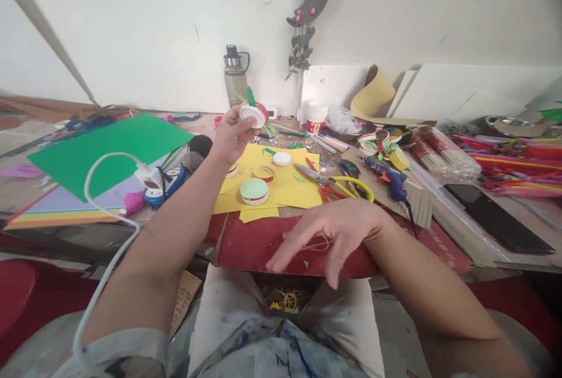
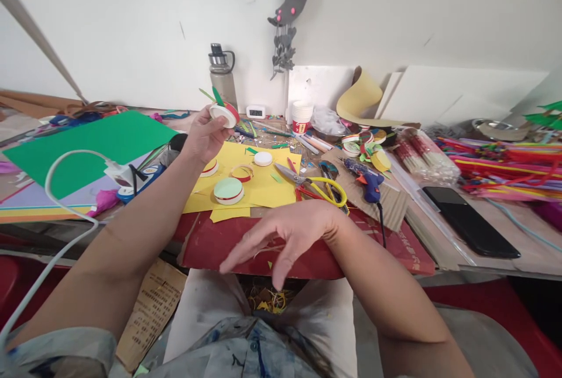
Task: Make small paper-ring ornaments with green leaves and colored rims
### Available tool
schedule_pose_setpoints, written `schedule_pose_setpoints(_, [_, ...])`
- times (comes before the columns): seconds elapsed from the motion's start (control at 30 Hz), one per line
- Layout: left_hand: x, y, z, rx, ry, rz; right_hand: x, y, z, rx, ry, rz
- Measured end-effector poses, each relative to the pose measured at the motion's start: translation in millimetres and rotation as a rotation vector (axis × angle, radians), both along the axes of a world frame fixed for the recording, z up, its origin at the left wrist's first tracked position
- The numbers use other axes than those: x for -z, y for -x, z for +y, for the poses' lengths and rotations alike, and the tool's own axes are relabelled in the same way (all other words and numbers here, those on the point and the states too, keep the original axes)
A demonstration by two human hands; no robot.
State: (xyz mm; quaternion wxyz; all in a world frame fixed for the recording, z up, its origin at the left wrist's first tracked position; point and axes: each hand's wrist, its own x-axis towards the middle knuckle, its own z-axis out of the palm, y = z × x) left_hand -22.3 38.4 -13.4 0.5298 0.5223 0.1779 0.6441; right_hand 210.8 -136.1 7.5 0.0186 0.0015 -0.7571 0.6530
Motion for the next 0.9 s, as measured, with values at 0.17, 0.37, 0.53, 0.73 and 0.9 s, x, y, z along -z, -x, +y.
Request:
schedule_pose_setpoints(0.17, [0.7, -1, 0, -0.016, 0.028, -0.012, 9.9, -9, -2, 0.211, 0.226, 0.085])
schedule_pose_setpoints(0.37, [1.2, -5, -4, -0.019, 0.079, -0.001, 1.3, -11, 4, 0.089, -0.073, 0.097])
schedule_pose_setpoints(0.53, [1.3, -5, -5, -0.023, 0.082, 0.014, 18.6, 4, -3, 0.821, -0.403, 0.184])
schedule_pose_setpoints(0.73, [7.3, -4, 5, -0.022, 0.036, 0.045, 30.4, 8, 8, 0.865, -0.753, 0.256])
schedule_pose_setpoints(0.9, [14.3, -5, 15, -0.034, 0.011, 0.044, 33.2, 6, 11, 0.885, -0.793, 0.155])
